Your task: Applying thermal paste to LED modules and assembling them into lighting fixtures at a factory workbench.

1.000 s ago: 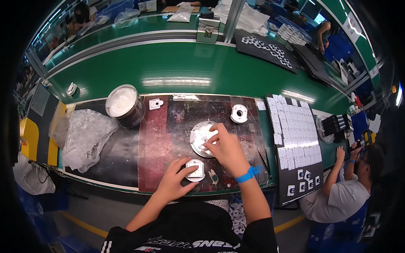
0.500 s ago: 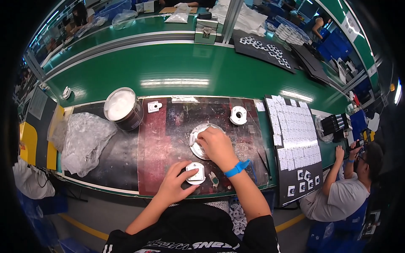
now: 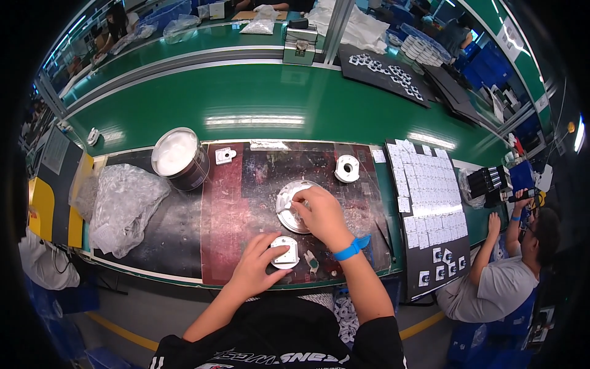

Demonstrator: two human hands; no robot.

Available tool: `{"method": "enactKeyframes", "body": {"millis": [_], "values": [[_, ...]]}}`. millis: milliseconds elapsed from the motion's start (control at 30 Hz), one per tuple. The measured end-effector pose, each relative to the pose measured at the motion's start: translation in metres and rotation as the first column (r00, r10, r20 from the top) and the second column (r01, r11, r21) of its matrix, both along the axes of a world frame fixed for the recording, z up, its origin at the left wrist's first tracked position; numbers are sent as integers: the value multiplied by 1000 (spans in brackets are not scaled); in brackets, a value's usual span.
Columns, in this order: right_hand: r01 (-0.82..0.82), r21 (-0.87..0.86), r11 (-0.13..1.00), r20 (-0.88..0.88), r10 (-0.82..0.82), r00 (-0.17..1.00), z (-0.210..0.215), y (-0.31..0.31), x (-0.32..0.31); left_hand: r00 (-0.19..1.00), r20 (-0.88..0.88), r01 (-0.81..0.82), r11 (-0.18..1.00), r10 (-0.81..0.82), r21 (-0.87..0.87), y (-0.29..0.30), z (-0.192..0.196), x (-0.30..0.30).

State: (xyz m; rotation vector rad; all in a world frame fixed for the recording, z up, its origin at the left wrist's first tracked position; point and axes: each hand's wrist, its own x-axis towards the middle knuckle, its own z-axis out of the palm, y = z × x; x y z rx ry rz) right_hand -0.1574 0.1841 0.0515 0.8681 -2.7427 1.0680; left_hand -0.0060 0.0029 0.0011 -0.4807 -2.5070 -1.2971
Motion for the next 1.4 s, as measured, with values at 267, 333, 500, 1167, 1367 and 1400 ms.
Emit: {"method": "enactKeyframes", "body": {"millis": [267,333,500,1167,1367,1400], "values": [[253,-641,724,652,340,678,2,22,22,1000,27,-2,993,-2,121,-2,-1,6],[285,-648,707,674,358,646,-2,27,28,999,34,-2,983,-4,183,-3,0,6],[390,-671,631,720,427,547,-5,28,47,999,-33,39,953,-30,300,-6,-5,9],[320,-661,679,677,355,645,-24,3,75,993,-43,121,923,-113,366,-10,-5,13],[323,-654,684,692,368,621,-26,4,75,993,-38,118,926,-112,358,-11,-4,13],[323,-657,681,692,375,617,-27,4,75,993,-35,118,925,-113,362,-11,-5,13]]}}
